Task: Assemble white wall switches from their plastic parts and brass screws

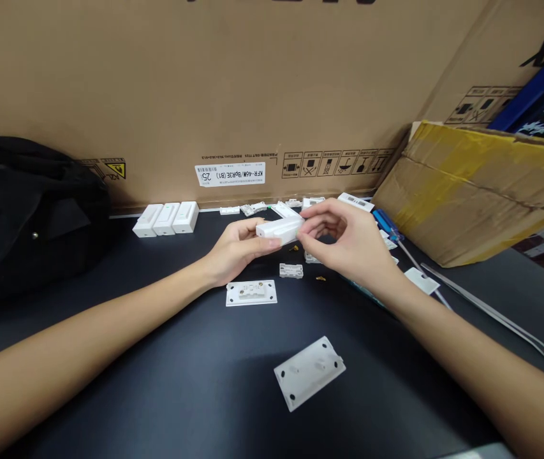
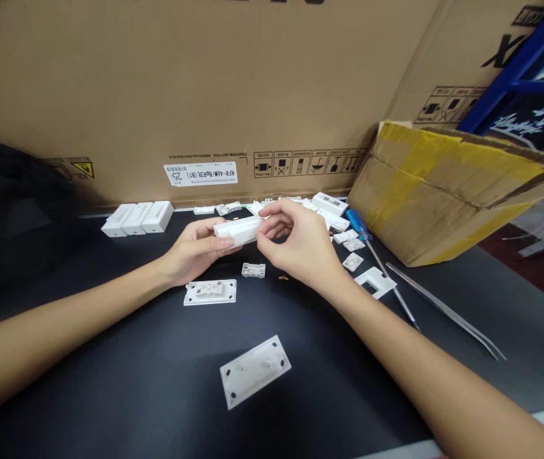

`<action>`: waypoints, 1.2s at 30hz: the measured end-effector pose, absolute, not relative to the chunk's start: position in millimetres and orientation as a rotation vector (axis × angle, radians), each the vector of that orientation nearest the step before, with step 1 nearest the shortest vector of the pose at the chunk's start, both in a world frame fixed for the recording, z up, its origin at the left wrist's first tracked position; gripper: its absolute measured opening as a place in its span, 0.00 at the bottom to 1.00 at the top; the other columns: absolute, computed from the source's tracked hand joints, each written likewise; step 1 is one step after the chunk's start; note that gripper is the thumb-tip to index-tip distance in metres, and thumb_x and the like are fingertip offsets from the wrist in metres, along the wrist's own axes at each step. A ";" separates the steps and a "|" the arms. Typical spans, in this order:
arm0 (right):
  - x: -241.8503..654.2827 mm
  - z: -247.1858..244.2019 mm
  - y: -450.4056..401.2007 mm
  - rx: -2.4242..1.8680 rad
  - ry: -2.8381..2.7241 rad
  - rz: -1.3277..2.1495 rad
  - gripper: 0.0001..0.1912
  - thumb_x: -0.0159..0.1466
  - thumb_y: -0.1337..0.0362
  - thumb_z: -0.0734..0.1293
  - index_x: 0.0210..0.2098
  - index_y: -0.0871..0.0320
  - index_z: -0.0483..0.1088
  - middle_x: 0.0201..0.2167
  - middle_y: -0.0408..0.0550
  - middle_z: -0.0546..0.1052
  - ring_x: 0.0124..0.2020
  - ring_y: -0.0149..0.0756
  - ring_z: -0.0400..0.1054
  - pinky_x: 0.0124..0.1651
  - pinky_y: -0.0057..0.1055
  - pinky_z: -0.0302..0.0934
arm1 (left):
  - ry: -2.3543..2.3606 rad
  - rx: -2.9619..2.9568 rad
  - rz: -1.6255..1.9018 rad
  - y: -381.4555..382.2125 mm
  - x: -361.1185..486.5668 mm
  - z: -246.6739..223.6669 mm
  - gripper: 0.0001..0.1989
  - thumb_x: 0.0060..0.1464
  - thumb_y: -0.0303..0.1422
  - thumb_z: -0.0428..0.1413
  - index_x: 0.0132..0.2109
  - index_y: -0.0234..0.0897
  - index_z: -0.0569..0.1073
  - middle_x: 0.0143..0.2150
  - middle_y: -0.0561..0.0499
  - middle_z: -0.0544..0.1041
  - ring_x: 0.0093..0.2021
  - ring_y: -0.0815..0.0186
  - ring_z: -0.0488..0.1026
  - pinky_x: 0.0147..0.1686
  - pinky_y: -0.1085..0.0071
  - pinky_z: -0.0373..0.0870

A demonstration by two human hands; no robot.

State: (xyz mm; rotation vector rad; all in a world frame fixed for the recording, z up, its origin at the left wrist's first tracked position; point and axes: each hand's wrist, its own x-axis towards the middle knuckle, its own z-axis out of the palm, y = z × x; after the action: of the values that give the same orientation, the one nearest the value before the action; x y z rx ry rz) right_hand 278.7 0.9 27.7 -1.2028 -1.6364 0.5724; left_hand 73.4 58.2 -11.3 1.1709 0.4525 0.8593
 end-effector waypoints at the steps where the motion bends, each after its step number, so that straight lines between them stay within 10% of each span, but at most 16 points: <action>1: 278.6 26.9 1.3 -1.205 -1.631 0.579 0.15 0.53 0.72 0.73 0.40 0.59 0.73 0.31 0.46 0.82 0.30 0.35 0.75 0.40 0.33 0.73 | 0.455 1.188 0.866 58.0 73.7 -11.3 0.13 0.47 0.32 0.72 0.38 0.34 0.79 0.39 0.51 0.80 0.43 0.68 0.76 0.48 0.69 0.69; 36: 295.0 32.9 7.9 -1.339 -1.671 0.784 0.18 0.49 0.62 0.81 0.37 0.60 0.77 0.31 0.48 0.79 0.33 0.37 0.74 0.41 0.37 0.74 | 0.484 1.161 0.808 58.1 72.0 -9.3 0.20 0.44 0.31 0.73 0.28 0.33 0.67 0.33 0.53 0.74 0.37 0.70 0.74 0.43 0.70 0.77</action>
State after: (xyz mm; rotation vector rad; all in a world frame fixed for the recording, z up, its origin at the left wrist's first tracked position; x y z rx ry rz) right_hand 295.0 7.9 32.9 -1.3387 -1.6707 0.7839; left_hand 72.0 58.1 -9.3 1.1611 0.4840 0.8084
